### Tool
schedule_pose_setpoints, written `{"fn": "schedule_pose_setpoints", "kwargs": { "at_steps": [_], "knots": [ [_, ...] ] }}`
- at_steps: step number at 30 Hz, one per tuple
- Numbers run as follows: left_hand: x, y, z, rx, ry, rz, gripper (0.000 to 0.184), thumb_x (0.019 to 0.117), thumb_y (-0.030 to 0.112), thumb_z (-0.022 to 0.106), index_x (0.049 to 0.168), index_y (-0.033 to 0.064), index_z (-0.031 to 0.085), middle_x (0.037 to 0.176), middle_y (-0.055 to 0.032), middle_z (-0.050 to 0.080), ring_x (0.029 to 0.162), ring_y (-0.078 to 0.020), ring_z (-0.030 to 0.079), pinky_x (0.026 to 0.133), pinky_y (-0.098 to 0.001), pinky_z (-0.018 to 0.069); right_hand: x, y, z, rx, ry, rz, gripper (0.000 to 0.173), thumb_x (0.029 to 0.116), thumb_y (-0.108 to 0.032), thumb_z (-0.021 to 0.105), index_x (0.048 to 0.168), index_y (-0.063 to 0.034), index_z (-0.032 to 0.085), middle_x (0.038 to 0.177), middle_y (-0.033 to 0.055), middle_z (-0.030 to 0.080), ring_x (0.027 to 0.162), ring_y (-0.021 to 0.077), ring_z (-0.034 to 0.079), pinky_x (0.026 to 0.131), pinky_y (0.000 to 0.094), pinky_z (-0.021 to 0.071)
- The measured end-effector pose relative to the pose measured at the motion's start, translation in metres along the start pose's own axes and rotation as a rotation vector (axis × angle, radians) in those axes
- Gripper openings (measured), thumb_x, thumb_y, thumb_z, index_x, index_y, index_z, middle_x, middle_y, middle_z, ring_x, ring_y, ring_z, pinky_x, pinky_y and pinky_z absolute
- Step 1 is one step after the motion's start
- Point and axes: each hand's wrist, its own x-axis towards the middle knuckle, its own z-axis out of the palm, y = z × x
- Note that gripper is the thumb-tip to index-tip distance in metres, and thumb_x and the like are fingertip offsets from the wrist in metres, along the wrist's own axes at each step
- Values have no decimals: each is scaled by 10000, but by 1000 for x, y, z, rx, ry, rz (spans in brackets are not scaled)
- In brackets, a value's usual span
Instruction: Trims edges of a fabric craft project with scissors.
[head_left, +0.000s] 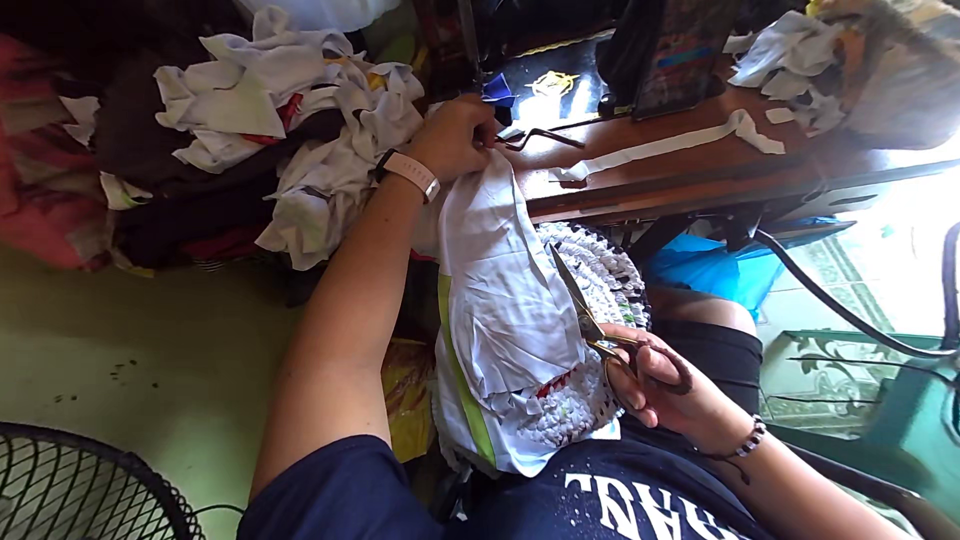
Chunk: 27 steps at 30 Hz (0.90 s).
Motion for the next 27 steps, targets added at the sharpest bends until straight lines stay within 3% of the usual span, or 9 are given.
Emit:
{"fn": "schedule_pose_setpoints", "kwargs": {
  "at_steps": [6,11,17,21,27],
  "knots": [
    [-3,7,-4,-124,70,-134,169,842,30,718,998,-27,686,1034,-191,698,901,-289,665,823,-482,534,0,0,0,9,-7,5,477,942,-501,684,1285,-171,655,688,-49,659,516,18,617,463,166,523],
    [-3,9,-5,-244,109,-183,200,819,26,727,1004,-16,663,1015,-159,694,883,-232,680,814,-427,565,0,0,0,17,-10,2,476,945,-491,685,1290,-165,652,693,-45,665,522,22,623,469,169,529],
    [-5,8,-5,-221,106,-132,330,837,-16,694,1165,11,696,1008,-121,695,857,-171,661,807,-339,558,0,1,1,9,2,0,483,938,-502,691,1276,-159,656,679,-44,654,511,21,613,459,171,523],
    [-8,6,-5,-201,111,-149,199,881,24,721,1079,15,725,1033,-126,723,906,-169,687,869,-347,561,0,1,1,11,3,1,475,937,-505,690,1269,-167,661,682,-47,655,515,23,617,461,170,524],
    [-7,-5,0,-222,169,-170,123,887,20,708,1009,14,726,1007,-122,716,859,-166,674,826,-349,559,-1,1,1,21,1,0,470,935,-493,698,1270,-164,667,686,-44,663,515,23,623,462,172,528]
  ]
}}
